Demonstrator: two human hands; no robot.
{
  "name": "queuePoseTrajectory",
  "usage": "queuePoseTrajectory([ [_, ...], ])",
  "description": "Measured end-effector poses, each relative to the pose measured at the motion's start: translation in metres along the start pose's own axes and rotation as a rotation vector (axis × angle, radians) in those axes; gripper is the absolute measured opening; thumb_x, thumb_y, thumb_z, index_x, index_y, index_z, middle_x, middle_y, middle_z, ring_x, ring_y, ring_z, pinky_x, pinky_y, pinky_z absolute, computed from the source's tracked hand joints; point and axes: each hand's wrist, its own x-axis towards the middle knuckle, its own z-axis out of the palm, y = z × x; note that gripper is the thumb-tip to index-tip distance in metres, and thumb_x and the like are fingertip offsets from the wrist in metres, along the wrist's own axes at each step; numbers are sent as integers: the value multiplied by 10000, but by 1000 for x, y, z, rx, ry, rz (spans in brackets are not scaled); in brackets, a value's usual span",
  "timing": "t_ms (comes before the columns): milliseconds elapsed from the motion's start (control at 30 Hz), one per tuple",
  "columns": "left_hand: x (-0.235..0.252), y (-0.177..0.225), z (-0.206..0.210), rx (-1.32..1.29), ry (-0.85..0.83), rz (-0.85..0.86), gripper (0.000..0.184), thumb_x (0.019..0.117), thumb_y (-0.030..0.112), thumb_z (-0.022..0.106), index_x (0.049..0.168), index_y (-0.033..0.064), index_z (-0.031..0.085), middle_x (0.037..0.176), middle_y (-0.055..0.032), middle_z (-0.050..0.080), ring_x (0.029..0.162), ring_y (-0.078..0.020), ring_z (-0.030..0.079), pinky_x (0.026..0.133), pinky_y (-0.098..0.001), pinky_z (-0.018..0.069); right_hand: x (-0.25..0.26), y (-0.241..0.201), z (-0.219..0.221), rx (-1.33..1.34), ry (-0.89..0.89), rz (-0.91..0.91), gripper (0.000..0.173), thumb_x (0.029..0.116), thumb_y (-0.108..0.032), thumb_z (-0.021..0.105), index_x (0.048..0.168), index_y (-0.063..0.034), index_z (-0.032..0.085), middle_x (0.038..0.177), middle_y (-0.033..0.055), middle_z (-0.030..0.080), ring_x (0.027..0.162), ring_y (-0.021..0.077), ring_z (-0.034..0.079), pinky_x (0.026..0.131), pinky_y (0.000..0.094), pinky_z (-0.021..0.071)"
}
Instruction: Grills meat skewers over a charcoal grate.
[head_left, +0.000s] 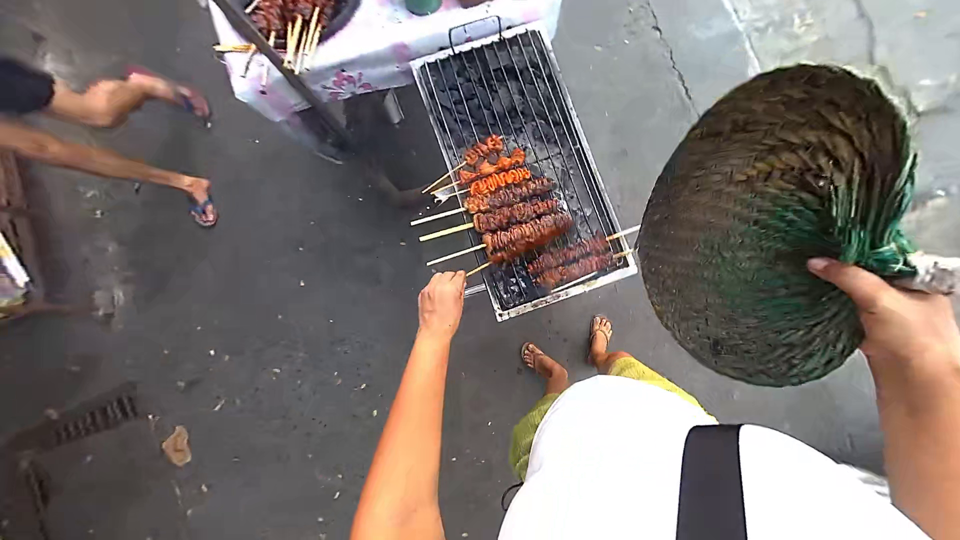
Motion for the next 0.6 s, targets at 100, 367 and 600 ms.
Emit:
queuePoseTrajectory([
  [100, -1, -7, 0, 38, 28, 102, 232, 1051, 59, 543, 1118, -64, 728, 1057, -243, 736, 1053, -420, 708, 916, -543, 560, -21, 5, -11, 17, 32, -36, 476, 810, -140, 772, 1252, -103, 597, 1118, -47, 694, 1050, 57, 678, 947, 302, 583],
  [367, 10, -10, -7, 132, -164, 37, 272, 1060, 74, 504, 1202, -16, 717, 1133, -248, 702, 1129, -424, 667, 922, -575, 547, -61, 7, -20, -139, 73, -146, 447, 873, -267, 765, 1271, -117, 627, 1137, -45, 676, 1043, -2, 646, 949, 256, 550],
  [600, 18, -11, -15, 127, -160, 32, 273, 1054, 120, 541, 1234, 9, 713, 1202, -239, 692, 1193, -416, 644, 969, -571, 533, -80, 11, -14, -368, 160, -134, 481, 956, -313, 678, 1290, 22, 597, 1162, 182, 656, 1059, 184, 639, 964, 434, 512],
])
